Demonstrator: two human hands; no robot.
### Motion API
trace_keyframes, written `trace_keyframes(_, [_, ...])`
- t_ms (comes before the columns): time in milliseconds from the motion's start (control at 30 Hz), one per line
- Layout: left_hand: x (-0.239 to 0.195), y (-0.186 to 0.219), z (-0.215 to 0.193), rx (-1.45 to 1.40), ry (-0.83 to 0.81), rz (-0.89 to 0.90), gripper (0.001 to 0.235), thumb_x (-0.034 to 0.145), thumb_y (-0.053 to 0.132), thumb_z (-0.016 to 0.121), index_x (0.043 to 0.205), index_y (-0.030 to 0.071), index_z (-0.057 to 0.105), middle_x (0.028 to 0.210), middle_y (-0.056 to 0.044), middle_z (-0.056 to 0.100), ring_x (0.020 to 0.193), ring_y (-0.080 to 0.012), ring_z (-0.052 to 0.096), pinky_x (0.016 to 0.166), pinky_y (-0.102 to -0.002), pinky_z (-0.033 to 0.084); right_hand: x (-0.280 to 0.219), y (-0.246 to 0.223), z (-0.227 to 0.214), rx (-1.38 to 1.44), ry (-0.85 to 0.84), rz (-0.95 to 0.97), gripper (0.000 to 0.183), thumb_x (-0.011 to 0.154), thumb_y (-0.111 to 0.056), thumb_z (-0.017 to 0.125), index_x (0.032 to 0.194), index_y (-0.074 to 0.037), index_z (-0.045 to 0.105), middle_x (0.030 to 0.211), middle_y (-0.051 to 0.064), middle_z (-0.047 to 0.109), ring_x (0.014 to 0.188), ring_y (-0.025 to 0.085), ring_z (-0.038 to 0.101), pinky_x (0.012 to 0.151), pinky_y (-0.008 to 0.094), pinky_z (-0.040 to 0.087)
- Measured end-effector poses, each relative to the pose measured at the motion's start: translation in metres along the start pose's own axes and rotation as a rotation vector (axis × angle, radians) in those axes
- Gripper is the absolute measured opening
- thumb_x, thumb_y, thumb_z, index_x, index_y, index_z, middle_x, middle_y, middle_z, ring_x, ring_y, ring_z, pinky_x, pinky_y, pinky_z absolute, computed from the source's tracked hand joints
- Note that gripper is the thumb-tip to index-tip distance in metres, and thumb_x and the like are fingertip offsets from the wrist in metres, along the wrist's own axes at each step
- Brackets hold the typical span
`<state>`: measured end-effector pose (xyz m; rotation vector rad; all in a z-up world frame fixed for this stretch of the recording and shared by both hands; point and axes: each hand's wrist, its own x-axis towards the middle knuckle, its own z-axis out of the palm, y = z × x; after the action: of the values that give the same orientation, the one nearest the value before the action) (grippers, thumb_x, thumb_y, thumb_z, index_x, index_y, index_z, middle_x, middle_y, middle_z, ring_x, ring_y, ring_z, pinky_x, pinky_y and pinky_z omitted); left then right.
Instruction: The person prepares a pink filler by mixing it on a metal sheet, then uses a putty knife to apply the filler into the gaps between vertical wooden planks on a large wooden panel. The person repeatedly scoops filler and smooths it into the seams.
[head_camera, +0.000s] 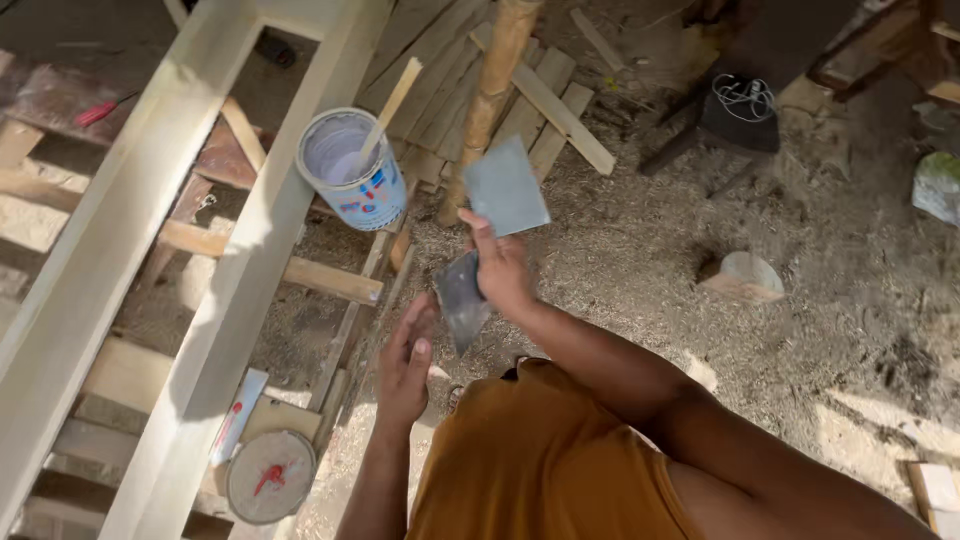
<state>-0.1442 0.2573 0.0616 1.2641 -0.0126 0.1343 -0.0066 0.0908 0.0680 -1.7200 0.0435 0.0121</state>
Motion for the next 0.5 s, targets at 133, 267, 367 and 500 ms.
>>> trace_keyframes(133, [-0.004,-0.024,0.015,0.515,0.204,0.125,0.034,0.108,0.030,0.058,0.088,0.005,0.067,0.067,-0.006,0.060,0.057,-0.0131,0.052,0.053,-0.032,0.039,-0.028,-0.003,0.019,-0.098,-0.086,-0.156,0.050,0.111,-0.039,0.039,0.128,-0.005,0.072,0.060,0.000,0.052,0.051,0.011,0.046,0.051,0.028,0.041])
trace_keyframes(267, [-0.016,-0.057,0.005,0.766,0.037,0.361,0.037,0.111,0.027,0.054,0.085,0.008,0.072,0.066,-0.004,0.061,0.056,-0.0100,0.055,0.051,-0.031,0.044,-0.004,0.001,0.013,0.052,0.073,-0.331,0.045,0.115,-0.035,0.038,0.121,-0.003,0.069,0.074,0.000,0.058,0.061,0.011,0.052,0.052,0.030,0.046])
trace_keyframes(367, [-0.021,-0.079,0.011,0.903,-0.208,0.043,0.030,0.104,0.027,0.058,0.093,0.012,0.082,0.066,-0.002,0.068,0.047,-0.0109,0.058,0.043,-0.030,0.048,0.045,-0.008,-0.013,0.230,0.241,-0.029,0.036,0.108,-0.031,0.047,0.104,-0.007,0.073,0.072,0.001,0.061,0.054,0.012,0.055,0.048,0.032,0.048])
trace_keyframes(500, [-0.020,-0.047,0.006,0.436,0.135,-0.072,0.050,0.103,0.027,0.057,0.150,0.012,0.052,0.118,-0.014,0.072,0.089,-0.0162,0.075,0.070,-0.026,0.064,0.055,-0.028,-0.020,0.381,0.227,0.011,0.037,0.110,-0.030,0.052,0.111,-0.004,0.078,0.076,-0.005,0.046,0.065,0.009,0.045,0.058,0.029,0.043])
